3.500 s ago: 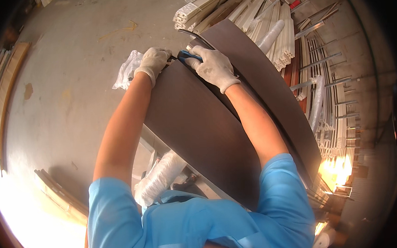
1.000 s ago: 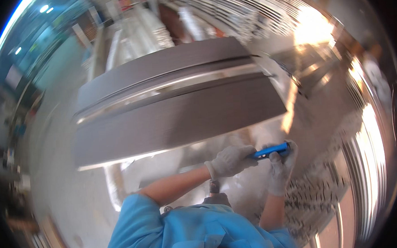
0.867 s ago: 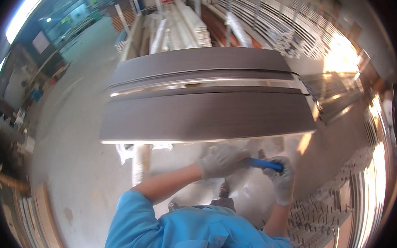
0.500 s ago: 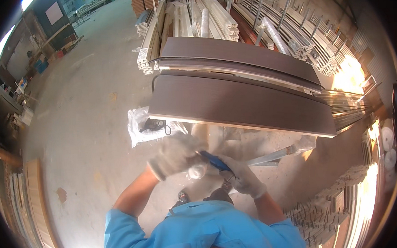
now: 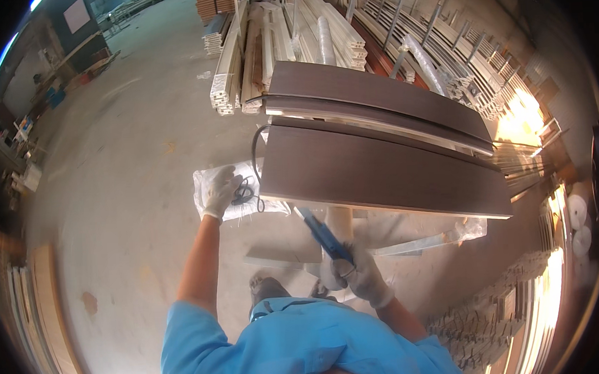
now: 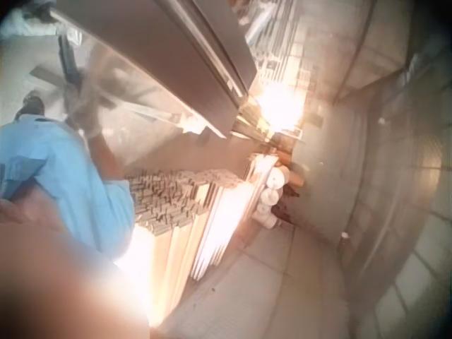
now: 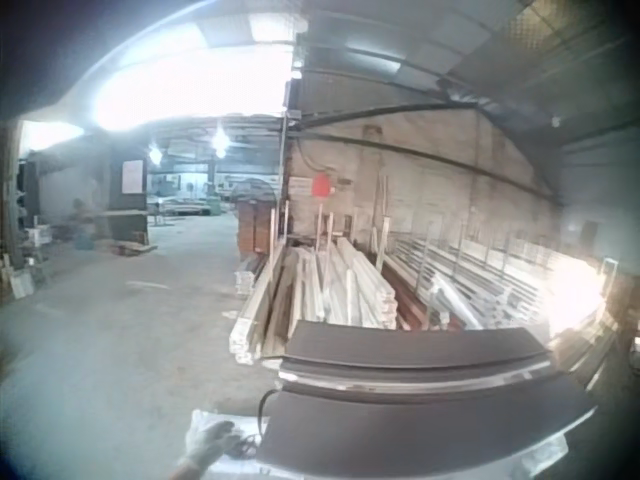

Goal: The person assembles large flat panels by inserting a black strip into grooves, then stacks the finished panels on a rack. The person repeats this process for multiple panels, handling each one individually.

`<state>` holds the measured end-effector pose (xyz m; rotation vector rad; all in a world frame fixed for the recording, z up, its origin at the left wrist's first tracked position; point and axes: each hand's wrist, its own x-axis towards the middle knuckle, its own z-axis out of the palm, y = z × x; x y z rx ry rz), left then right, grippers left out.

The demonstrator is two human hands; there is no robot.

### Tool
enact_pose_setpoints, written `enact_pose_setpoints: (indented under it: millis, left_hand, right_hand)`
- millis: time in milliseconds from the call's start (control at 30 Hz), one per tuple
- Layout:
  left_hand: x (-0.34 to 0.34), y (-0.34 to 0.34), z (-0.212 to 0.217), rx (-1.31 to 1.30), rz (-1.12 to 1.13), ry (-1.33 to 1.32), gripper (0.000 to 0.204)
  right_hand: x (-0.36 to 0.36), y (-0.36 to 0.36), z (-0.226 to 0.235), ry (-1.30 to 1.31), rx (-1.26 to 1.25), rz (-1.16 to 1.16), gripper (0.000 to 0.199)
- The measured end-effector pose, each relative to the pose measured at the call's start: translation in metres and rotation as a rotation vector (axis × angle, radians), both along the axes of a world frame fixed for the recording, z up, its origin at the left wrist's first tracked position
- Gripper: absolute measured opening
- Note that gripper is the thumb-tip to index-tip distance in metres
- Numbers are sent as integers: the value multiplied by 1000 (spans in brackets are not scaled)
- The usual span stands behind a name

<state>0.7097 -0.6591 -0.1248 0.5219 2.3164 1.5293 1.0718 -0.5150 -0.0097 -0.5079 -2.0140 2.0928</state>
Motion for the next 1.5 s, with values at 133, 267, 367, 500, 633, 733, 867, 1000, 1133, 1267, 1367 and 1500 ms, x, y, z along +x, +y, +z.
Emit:
enact_pose_setpoints:
  millis: [133,267,367,500,633,733,867,1000,1133,1267,1367,1500]
  left_hand:
    - [-64,33,-19,-30,-195,64,56]
    - [-110,44,-48,-65,-634,181,51]
    - [-116,31,-60,-80,-775,-189,48]
    - [-107,35,-52,125,-615,-228,54]
    - [-102,62,-39,190,-665,-207,51]
    - [-106,68,-37,150,-795,-326,33]
    - [-112,50,-33,233,-767,-438,23]
    - [-116,32,-13,243,-747,-517,25]
    - [-112,22,19,222,-736,-509,27]
    - [-95,13,54,221,-754,-484,27]
    - [-99,-5,71,453,-670,-389,26]
    - [-182,-18,79,404,-355,19,22]
  right_hand:
    - [-37,-58,-16,-135,-86,10,25]
    - [-97,-106,-65,-312,-22,-99,28]
    - [-145,-115,-106,-362,201,-288,21]
    - [-196,-103,-135,-291,387,-519,22]
    - [-225,-91,-139,-300,591,-630,33]
    - [-239,-86,-134,-316,705,-704,37]
    - [-255,-80,-126,-359,806,-727,35]
    - [-269,-75,-121,-163,914,-716,32]
    - [-282,-66,-126,-204,850,-686,30]
    - [-268,-56,-152,-360,854,-640,28]
    - [-212,-58,-184,-937,688,-343,29]
    - [-137,-101,-224,-1160,648,-225,39]
